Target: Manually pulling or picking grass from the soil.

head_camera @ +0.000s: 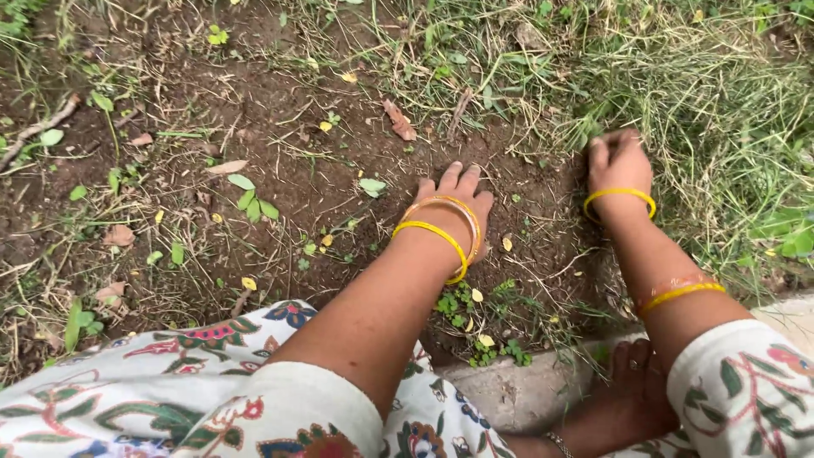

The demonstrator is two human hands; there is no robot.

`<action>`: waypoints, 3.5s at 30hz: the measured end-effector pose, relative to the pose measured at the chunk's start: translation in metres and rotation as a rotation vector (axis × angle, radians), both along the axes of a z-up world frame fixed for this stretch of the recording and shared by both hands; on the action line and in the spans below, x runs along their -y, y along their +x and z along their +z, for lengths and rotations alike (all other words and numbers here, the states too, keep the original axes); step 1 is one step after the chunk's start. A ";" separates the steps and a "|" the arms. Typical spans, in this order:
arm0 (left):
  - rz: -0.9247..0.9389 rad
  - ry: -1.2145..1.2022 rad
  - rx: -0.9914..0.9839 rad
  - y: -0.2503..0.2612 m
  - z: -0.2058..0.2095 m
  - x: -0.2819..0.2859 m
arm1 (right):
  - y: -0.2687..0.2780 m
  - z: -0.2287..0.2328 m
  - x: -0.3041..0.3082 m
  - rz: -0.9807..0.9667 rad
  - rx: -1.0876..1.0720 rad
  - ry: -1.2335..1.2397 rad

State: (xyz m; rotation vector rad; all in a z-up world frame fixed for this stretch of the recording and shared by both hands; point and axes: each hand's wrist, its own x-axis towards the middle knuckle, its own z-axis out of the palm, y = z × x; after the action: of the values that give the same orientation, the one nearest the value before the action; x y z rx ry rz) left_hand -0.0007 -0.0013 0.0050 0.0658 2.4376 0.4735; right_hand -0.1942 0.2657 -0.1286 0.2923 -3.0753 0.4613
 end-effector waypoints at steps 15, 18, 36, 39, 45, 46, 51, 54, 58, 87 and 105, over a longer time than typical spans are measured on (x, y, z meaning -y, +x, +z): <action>0.030 0.023 -0.059 0.005 -0.003 0.001 | 0.025 0.059 0.053 0.228 0.082 0.163; 0.027 0.025 -0.041 0.002 -0.007 0.000 | 0.008 0.045 0.043 0.212 0.082 0.197; 0.019 0.030 -0.030 0.002 -0.005 0.001 | -0.015 0.058 0.035 0.073 0.184 0.427; 0.004 0.014 -0.011 0.002 0.001 0.002 | -0.011 0.082 0.046 0.120 0.183 0.603; 0.001 0.008 -0.015 0.000 -0.004 0.002 | -0.046 0.045 0.016 0.131 0.249 0.621; 0.000 0.008 -0.013 0.001 -0.004 0.002 | -0.058 0.026 0.002 0.131 0.251 0.621; 0.019 0.035 -0.031 0.001 -0.010 0.002 | -0.068 -0.003 -0.043 0.239 0.123 0.153; 0.029 0.026 0.006 -0.001 -0.004 0.001 | -0.050 0.009 -0.034 0.049 0.241 -0.023; 0.010 0.017 -0.008 0.000 -0.002 0.001 | -0.041 0.025 -0.028 0.126 0.099 -0.019; 0.088 -0.031 -0.041 0.003 -0.003 0.008 | 0.054 0.066 0.080 0.474 0.134 0.176; 0.071 0.004 -0.030 0.000 -0.011 0.005 | 0.085 0.100 0.087 0.567 0.425 0.435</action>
State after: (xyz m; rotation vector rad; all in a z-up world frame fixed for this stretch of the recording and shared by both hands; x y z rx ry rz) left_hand -0.0011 -0.0061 -0.0058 -0.0116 2.4753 0.5129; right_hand -0.1094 0.1783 -0.0288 1.2412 -3.4354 -0.1927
